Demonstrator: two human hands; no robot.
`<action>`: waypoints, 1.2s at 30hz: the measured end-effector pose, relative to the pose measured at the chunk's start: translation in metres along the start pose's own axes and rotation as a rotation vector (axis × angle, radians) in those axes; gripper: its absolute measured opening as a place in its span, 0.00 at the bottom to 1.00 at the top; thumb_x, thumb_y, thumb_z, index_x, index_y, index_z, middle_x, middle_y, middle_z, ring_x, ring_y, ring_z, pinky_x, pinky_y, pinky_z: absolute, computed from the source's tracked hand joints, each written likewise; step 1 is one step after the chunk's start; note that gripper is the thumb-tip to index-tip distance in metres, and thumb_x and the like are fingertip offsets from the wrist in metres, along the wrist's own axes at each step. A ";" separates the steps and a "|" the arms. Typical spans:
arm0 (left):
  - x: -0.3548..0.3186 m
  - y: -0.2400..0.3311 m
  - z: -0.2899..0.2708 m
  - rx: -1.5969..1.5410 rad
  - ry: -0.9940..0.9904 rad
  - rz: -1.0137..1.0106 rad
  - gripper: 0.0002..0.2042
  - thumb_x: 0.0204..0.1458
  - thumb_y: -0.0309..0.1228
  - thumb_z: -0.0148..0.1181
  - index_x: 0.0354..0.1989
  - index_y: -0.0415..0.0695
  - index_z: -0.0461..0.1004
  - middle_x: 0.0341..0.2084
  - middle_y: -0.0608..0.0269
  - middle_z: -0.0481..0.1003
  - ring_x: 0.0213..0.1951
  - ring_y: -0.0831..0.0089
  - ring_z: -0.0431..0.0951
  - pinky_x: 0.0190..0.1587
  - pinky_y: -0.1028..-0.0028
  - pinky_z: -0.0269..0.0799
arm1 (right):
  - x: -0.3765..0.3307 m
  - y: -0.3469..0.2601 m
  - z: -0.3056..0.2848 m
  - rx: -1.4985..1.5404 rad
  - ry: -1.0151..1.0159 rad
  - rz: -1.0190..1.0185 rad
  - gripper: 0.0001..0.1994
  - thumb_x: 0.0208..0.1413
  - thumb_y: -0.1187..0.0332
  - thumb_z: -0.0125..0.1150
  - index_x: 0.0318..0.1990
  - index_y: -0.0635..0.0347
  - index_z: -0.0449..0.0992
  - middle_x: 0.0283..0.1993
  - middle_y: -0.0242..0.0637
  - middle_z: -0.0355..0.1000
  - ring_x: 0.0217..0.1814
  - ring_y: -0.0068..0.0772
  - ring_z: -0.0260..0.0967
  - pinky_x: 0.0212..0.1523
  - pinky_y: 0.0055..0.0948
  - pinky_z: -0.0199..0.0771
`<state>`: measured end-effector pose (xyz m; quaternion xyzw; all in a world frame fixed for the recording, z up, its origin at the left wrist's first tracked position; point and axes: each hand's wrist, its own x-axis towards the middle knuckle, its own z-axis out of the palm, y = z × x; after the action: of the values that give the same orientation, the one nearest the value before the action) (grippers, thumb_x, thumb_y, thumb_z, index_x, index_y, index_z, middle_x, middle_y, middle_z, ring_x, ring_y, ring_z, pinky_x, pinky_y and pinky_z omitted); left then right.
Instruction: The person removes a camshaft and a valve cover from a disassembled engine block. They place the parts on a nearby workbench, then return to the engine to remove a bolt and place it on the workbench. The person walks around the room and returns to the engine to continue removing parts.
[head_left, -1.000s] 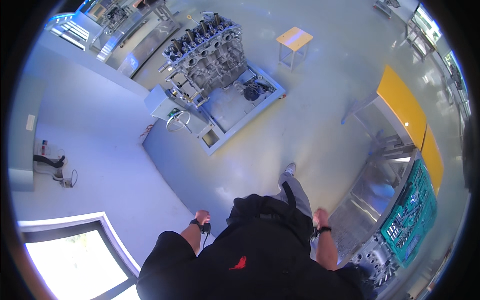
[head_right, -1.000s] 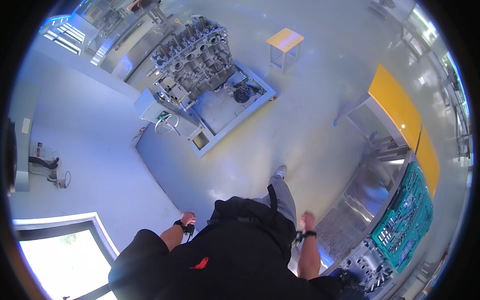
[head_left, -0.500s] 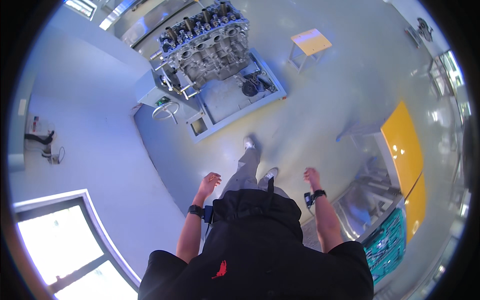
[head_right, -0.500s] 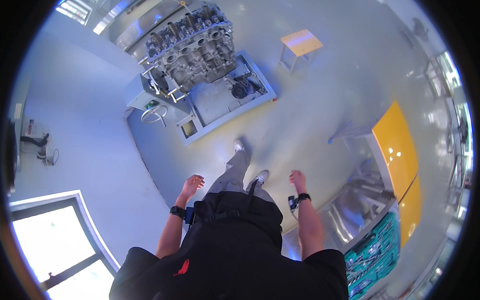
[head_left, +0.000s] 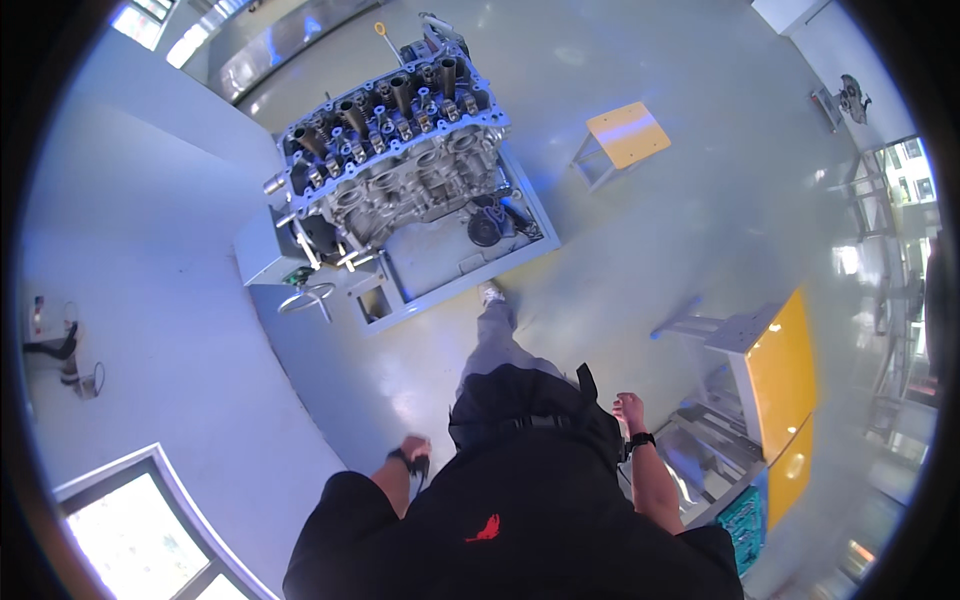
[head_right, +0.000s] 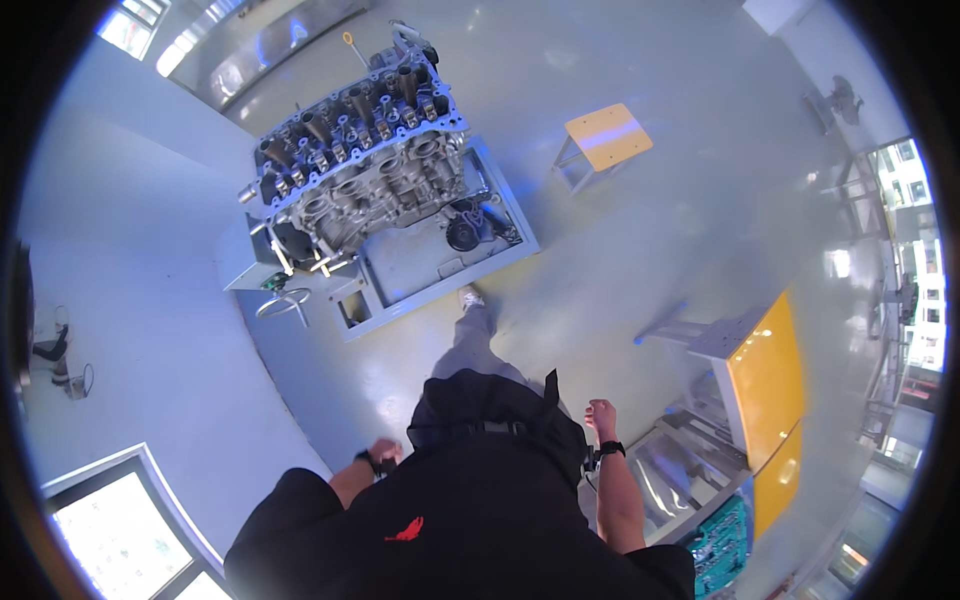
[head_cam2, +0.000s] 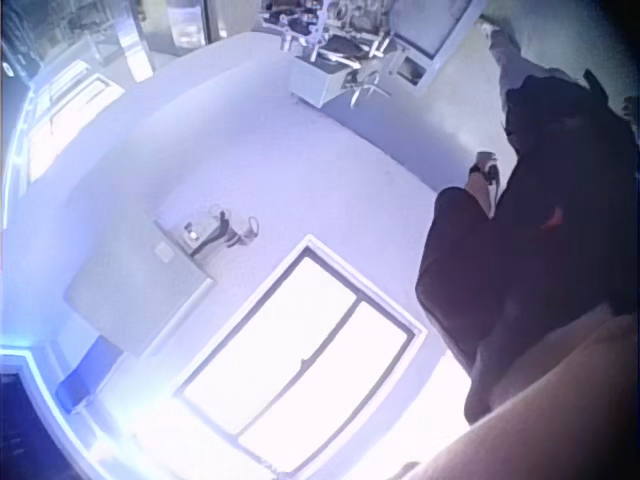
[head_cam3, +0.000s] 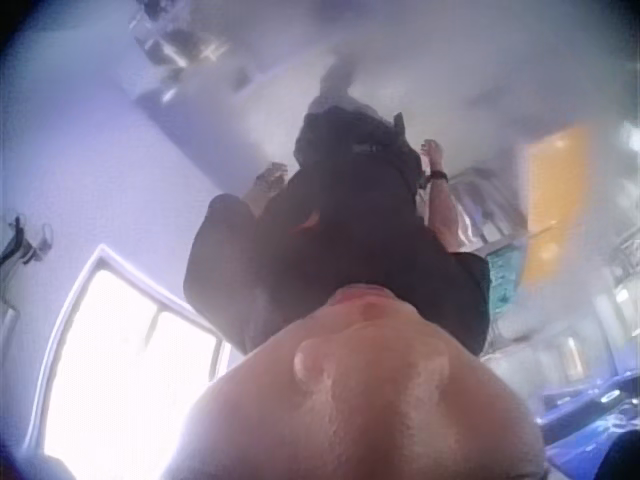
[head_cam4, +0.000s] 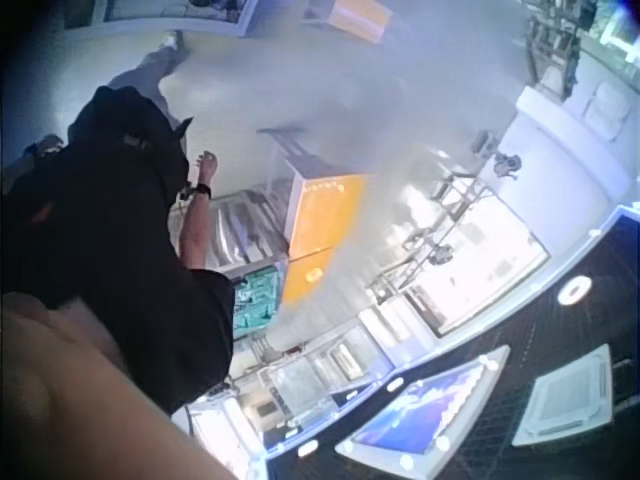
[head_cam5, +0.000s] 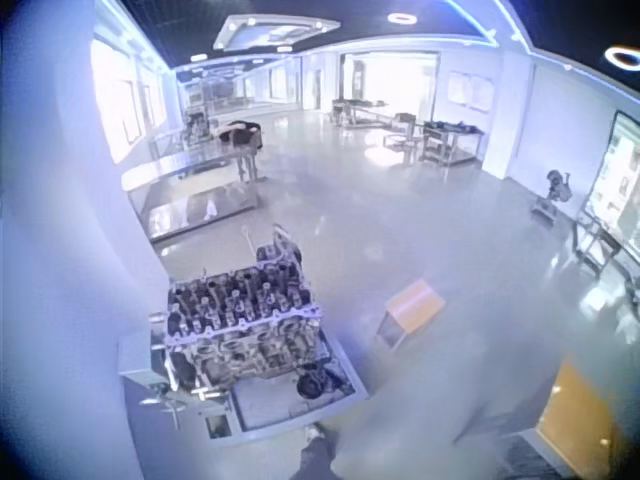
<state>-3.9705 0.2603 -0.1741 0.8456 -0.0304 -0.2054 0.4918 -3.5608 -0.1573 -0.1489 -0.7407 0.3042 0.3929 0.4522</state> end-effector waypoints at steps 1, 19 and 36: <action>0.042 -0.023 -0.043 -0.016 0.059 0.233 0.08 0.41 0.35 0.52 0.20 0.44 0.69 0.20 0.61 0.71 0.27 0.65 0.73 0.27 0.68 0.67 | -0.001 -0.023 0.009 -0.013 0.003 0.003 0.08 0.51 0.70 0.48 0.37 0.61 0.68 0.24 0.36 0.66 0.18 0.26 0.64 0.18 0.24 0.66; 0.465 0.231 -0.478 0.304 1.313 -0.392 0.06 0.40 0.30 0.60 0.24 0.43 0.71 0.16 0.65 0.67 0.15 0.71 0.68 0.18 0.74 0.62 | 0.223 -0.356 0.075 -0.515 -0.253 -0.353 0.10 0.50 0.67 0.49 0.35 0.64 0.72 0.26 0.34 0.70 0.24 0.24 0.66 0.25 0.24 0.67; 0.586 0.250 -0.514 0.587 1.453 -1.225 0.12 0.38 0.36 0.60 0.28 0.43 0.70 0.30 0.58 0.64 0.31 0.60 0.70 0.28 0.65 0.67 | 0.363 -0.645 0.067 -0.494 -0.350 -0.306 0.11 0.52 0.63 0.48 0.40 0.57 0.70 0.33 0.31 0.67 0.27 0.23 0.66 0.27 0.23 0.67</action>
<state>-3.2038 0.4042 0.0726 0.7240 0.6705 0.1599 -0.0286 -2.8774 0.1307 -0.2012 -0.7862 0.0029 0.5034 0.3584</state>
